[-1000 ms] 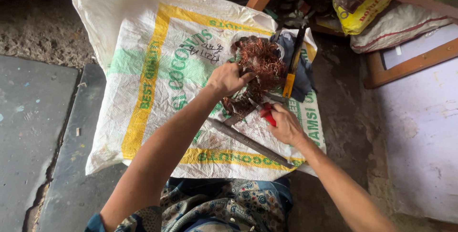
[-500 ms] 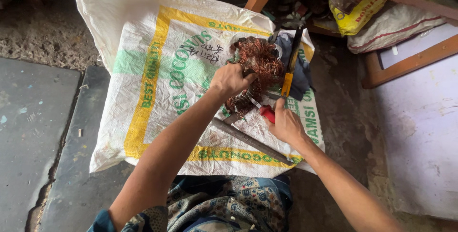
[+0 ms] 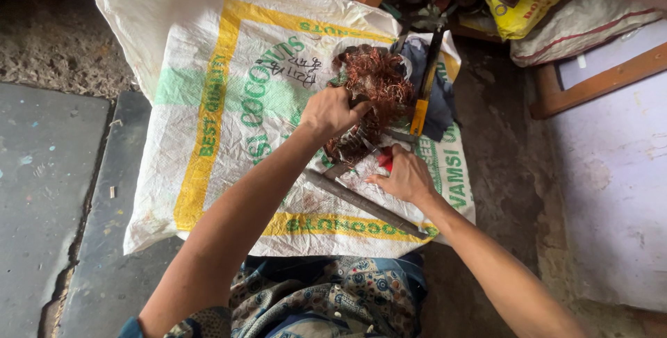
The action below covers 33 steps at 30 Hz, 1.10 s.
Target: The person strips copper wire from an electrical component by hand and using pliers, pulling the wire away to separate it.
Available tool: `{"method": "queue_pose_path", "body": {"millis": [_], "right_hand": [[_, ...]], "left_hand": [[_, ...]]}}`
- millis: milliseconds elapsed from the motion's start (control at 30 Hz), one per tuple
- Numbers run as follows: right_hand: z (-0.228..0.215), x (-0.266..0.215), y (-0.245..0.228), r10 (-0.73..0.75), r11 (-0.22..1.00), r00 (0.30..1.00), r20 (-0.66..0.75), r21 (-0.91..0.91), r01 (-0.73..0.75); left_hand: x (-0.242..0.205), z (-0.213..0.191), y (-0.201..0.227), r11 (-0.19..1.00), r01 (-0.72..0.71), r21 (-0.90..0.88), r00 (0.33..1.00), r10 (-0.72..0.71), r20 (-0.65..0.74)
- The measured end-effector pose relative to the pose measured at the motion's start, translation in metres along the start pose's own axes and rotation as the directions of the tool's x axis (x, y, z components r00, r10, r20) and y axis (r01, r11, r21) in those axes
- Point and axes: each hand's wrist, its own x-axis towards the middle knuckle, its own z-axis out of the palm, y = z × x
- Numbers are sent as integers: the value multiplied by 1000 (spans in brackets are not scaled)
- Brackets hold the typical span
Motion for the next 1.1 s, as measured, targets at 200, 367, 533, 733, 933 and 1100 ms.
{"method": "queue_pose_path", "body": {"millis": [200, 367, 533, 733, 933, 1100], "right_hand": [[-1, 2, -2, 8, 999, 1000, 23, 37, -9], [1, 5, 0, 36, 996, 998, 52, 81, -40], [4, 3, -3, -15, 994, 999, -40, 112, 20], [12, -2, -1, -81, 987, 982, -168, 127, 103], [17, -2, 2, -120, 990, 969, -216, 51, 134], [15, -4, 2, -137, 988, 967, -215, 41, 149]], "left_hand": [[4, 2, -5, 999, -42, -20, 999, 41, -25], [13, 11, -11, 999, -44, -16, 999, 43, -26], [18, 17, -22, 995, -104, -9, 993, 103, -62], [20, 26, -32, 986, -167, -6, 984, 166, -62], [27, 26, -42, 942, -328, -72, 942, 321, -97], [20, 20, -50, 839, -527, -135, 841, 492, -224]]}}
